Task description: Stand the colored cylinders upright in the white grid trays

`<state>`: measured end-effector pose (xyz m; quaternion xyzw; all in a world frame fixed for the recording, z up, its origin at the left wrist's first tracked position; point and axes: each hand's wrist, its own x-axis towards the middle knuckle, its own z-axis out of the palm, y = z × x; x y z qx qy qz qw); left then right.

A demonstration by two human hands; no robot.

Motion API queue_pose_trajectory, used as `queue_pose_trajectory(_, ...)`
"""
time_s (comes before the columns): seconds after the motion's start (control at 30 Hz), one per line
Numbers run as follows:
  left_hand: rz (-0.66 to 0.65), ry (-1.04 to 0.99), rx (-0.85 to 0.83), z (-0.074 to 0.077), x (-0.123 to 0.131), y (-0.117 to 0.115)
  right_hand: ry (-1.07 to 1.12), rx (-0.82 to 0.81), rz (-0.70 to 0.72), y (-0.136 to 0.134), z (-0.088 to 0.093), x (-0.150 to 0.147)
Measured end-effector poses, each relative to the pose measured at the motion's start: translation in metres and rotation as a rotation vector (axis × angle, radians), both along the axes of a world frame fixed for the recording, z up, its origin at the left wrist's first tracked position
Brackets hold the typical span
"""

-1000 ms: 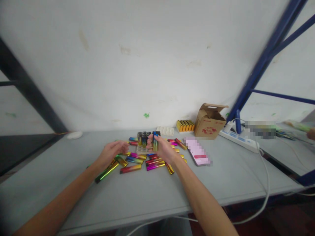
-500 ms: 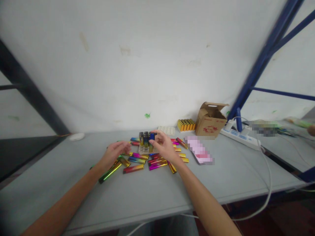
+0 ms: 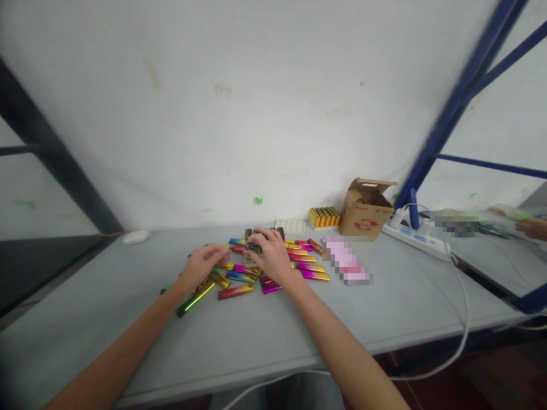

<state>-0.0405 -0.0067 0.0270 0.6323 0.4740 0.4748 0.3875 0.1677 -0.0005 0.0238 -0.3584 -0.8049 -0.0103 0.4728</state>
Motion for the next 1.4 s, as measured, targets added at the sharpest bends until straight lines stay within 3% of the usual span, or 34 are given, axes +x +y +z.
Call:
queue_pose_trajectory(0.5, 0.000, 0.015, 0.004, -0.002, -0.001, 0.002, -0.027, 0.002, -0.050, 0.005, -0.011, 0.001)
queue_pose_trajectory(0.87, 0.051, 0.015, 0.027, 0.004, -0.001, -0.004, -0.075, 0.070, -0.062, 0.015, -0.003, 0.002)
queue_pose_trajectory(1.1, 0.048, 0.052, 0.037, -0.002, -0.004, 0.000, -0.115, 0.078, -0.102, 0.015, -0.001, 0.003)
queue_pose_trajectory(1.23, 0.099, 0.237, 0.167, -0.010, -0.012, 0.004, -0.081, 0.036, -0.114, 0.012, 0.000, 0.017)
queue_pose_trajectory(1.4, 0.170, 0.580, 0.452, -0.015, -0.018, 0.006, 0.064, -0.032, -0.216, 0.015, -0.007, 0.060)
